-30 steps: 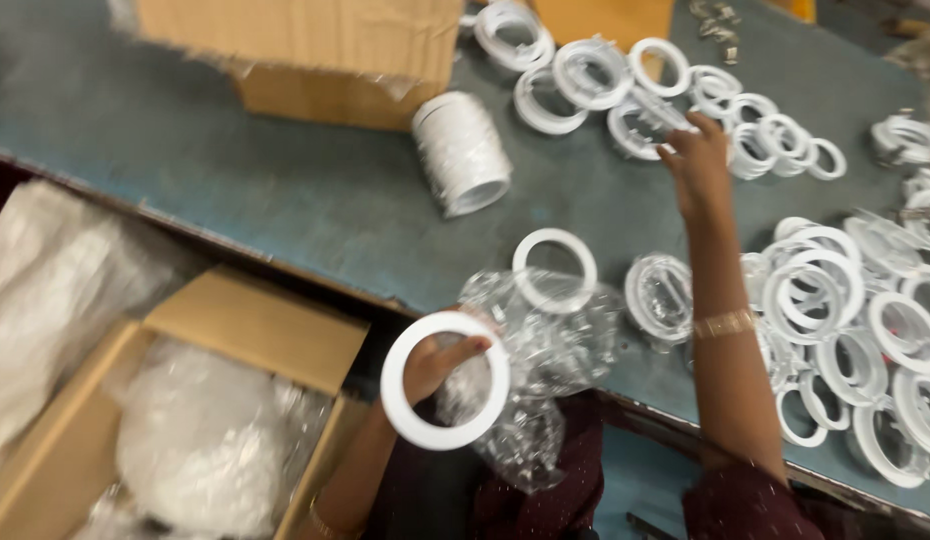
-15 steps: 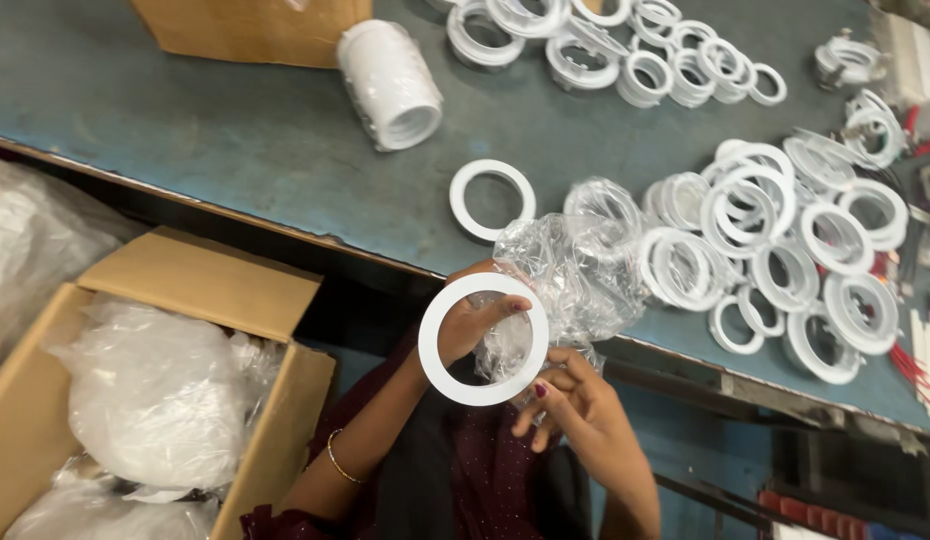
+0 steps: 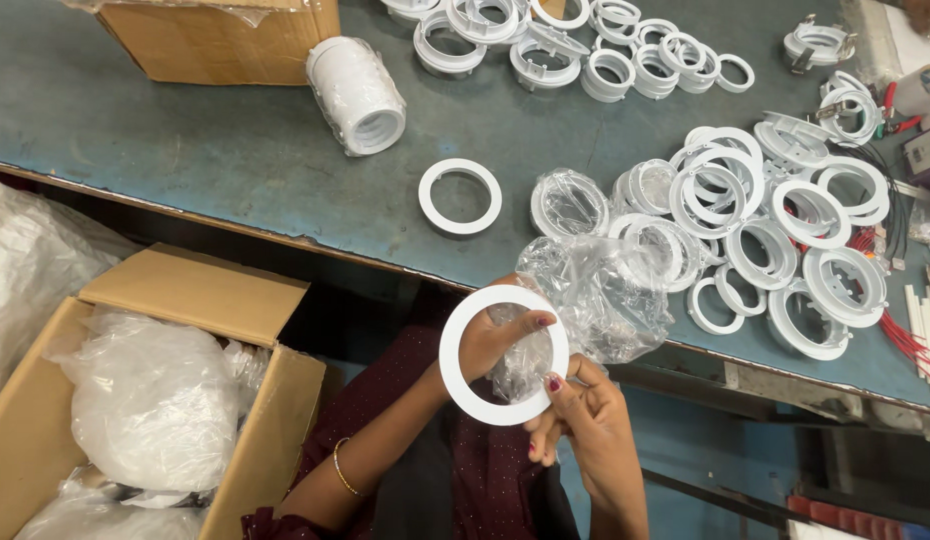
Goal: The person repeatedly picks up white plastic rings, wraps them in clear plastic film, and places them on a table. The person handles the rings one at a time, wrapping each individually before stacking them.
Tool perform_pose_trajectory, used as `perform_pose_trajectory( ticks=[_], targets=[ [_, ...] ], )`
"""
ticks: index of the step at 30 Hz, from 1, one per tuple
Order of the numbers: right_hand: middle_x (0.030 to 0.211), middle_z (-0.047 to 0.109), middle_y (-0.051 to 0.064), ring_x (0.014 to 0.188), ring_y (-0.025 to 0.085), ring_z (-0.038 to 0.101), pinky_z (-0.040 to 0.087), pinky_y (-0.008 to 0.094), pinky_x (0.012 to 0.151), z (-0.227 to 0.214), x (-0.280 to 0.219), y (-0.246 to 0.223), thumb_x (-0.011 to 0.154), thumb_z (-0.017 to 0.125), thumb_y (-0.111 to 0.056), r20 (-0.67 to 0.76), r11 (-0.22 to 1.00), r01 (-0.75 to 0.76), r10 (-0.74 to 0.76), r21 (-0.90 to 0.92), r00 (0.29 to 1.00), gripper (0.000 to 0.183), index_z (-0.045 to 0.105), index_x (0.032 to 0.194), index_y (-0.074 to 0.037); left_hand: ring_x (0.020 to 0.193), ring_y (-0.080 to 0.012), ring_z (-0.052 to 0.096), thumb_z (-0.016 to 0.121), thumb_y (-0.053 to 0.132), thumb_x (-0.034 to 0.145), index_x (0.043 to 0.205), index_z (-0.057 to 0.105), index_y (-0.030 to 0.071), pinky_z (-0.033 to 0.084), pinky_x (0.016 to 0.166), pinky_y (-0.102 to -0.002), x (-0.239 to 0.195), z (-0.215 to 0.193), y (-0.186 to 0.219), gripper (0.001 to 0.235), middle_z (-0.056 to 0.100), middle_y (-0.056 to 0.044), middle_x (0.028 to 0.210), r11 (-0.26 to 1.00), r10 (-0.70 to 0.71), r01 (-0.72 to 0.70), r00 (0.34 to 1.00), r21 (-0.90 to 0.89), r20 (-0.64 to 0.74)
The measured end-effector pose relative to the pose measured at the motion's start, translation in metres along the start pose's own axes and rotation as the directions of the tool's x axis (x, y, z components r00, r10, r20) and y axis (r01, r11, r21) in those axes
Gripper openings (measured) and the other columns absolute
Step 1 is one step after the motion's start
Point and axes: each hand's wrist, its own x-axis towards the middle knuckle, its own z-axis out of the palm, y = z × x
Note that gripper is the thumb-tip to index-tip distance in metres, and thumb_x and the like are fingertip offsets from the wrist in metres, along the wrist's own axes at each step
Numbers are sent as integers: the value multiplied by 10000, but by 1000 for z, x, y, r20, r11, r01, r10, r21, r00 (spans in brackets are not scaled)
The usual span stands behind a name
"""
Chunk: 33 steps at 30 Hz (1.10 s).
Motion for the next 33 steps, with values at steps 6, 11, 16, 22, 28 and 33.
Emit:
perform_pose_trajectory(
  ticks=[6,11,16,22,28,33],
  targets=[
    [607,677,163,381,194,634,466,263,318,-5,-4,3,1006,539,-180,-11,998,-14,15,55,1000,254,576,1023,71,842,-94,649,747,303,939,1042,652,43,542,769,-266,-2,6,7,295,695,-32,900,994,-108,109,994,-17,33],
    [654,689,169,428,190,654,478,258,344,-8,-5,7,1031,549,-158,4,990,102,-103,92,995,237,556,1028,79,928,-107,667,758,282,968,1068,686,16,546,858,-268,0,-5,-10,294,725,-63,983,990,57,-63,997,123,49],
    [708,727,183,447,174,666,485,242,365,-20,-6,3,1017,544,-169,-79,972,223,-218,69,973,220,564,1030,50,941,-111,695,741,297,934,1043,707,18,555,889,-270,7,-35,-31,301,733,-43,987,997,-67,64,996,-51,-66],
    [731,708,185,506,164,679,517,243,421,-33,10,8,1053,560,-164,-95,973,220,-213,68,972,226,586,1042,60,865,-64,557,675,358,1020,1005,696,-4,463,805,-241,-9,-63,-28,363,663,3,916,995,-80,88,987,50,-137],
    [804,751,233,619,208,746,583,259,504,-28,26,21,1042,544,-171,-119,976,197,-186,90,975,220,590,1077,42,885,-50,594,648,348,1025,1025,694,1,488,824,-220,-13,-57,-12,350,697,3,933,997,-60,66,991,42,-123],
    [835,756,244,661,229,767,592,267,514,-20,24,24,1039,541,-163,-131,980,171,-157,101,979,231,598,1080,58,876,-51,620,662,309,992,1060,704,5,508,791,-227,-16,-50,1,314,720,-11,947,994,-95,103,984,46,-152]
  ],
)
